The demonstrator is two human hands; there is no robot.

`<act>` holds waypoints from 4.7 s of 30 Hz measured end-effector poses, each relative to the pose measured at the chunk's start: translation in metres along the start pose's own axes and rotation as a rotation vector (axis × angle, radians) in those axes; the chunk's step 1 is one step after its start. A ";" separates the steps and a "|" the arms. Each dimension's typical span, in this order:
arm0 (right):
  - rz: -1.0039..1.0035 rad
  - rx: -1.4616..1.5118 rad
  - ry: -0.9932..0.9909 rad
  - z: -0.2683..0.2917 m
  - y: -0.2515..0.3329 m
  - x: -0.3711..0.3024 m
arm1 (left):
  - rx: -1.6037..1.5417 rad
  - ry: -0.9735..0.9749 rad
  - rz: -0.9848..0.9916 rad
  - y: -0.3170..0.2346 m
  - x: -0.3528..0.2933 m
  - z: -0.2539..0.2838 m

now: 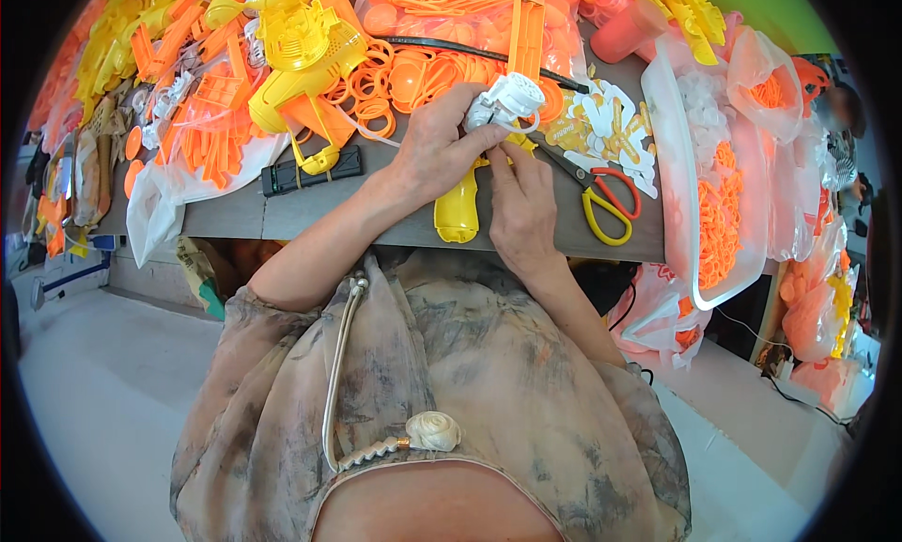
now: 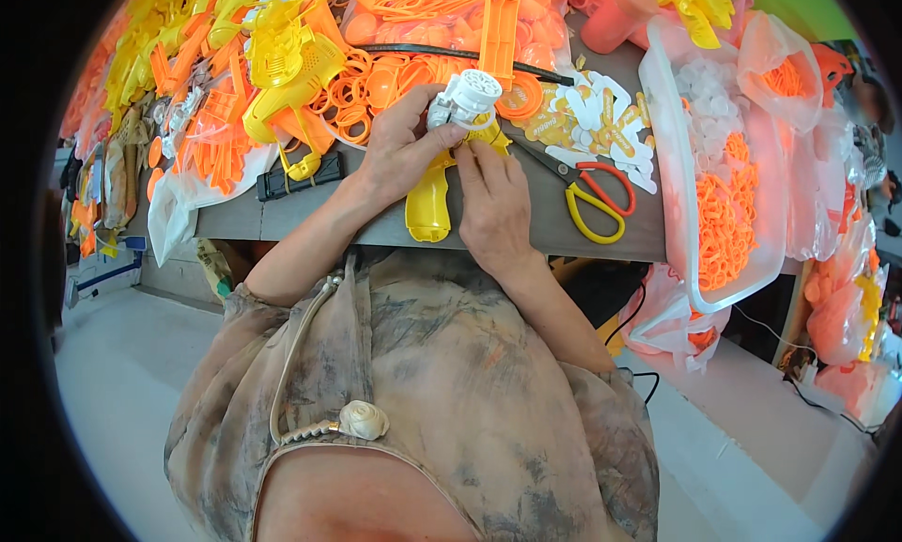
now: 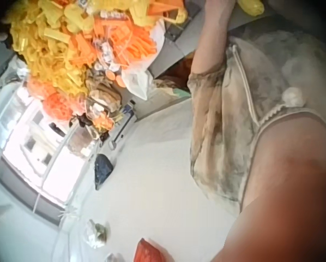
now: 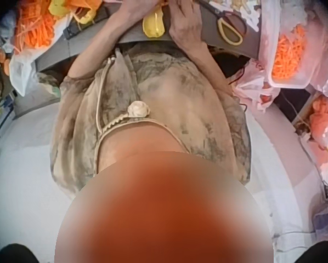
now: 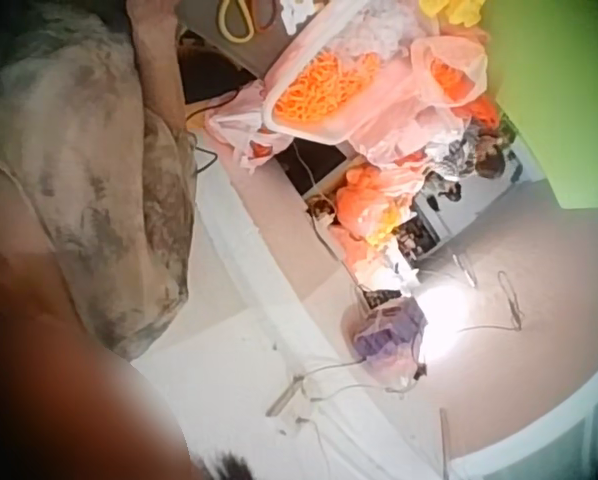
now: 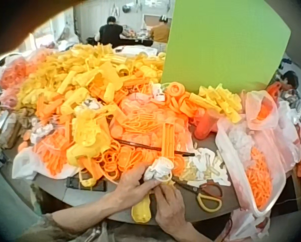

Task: Assemble plastic components and apply stickers to create toy bubble guns at a factory workstation.

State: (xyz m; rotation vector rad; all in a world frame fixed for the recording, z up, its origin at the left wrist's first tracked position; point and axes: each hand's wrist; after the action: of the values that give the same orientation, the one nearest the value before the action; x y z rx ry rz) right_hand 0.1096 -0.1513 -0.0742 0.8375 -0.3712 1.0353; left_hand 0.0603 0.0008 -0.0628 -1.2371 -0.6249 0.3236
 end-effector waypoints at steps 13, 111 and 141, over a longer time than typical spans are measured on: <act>-0.372 0.453 0.124 0.017 -0.018 0.013 | -0.040 0.073 0.060 0.003 0.003 0.003; -0.806 0.962 -0.243 -0.013 -0.015 0.018 | 0.641 0.277 0.030 -0.047 0.007 0.050; -0.810 1.013 -0.243 -0.012 -0.018 0.015 | 0.774 -0.112 -0.409 -0.003 -0.015 0.029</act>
State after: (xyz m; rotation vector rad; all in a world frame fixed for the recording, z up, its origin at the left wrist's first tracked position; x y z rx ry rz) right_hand 0.1318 -0.1373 -0.0803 1.8316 0.3448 0.2900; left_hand 0.0305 0.0141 -0.0585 -0.3399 -0.7363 0.2523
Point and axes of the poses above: each hand's wrist, its own x-axis towards the middle knuckle, its own z-axis out of the back of the hand, y = z × x, and after that the axes turned 8 degrees about -y, right-handed
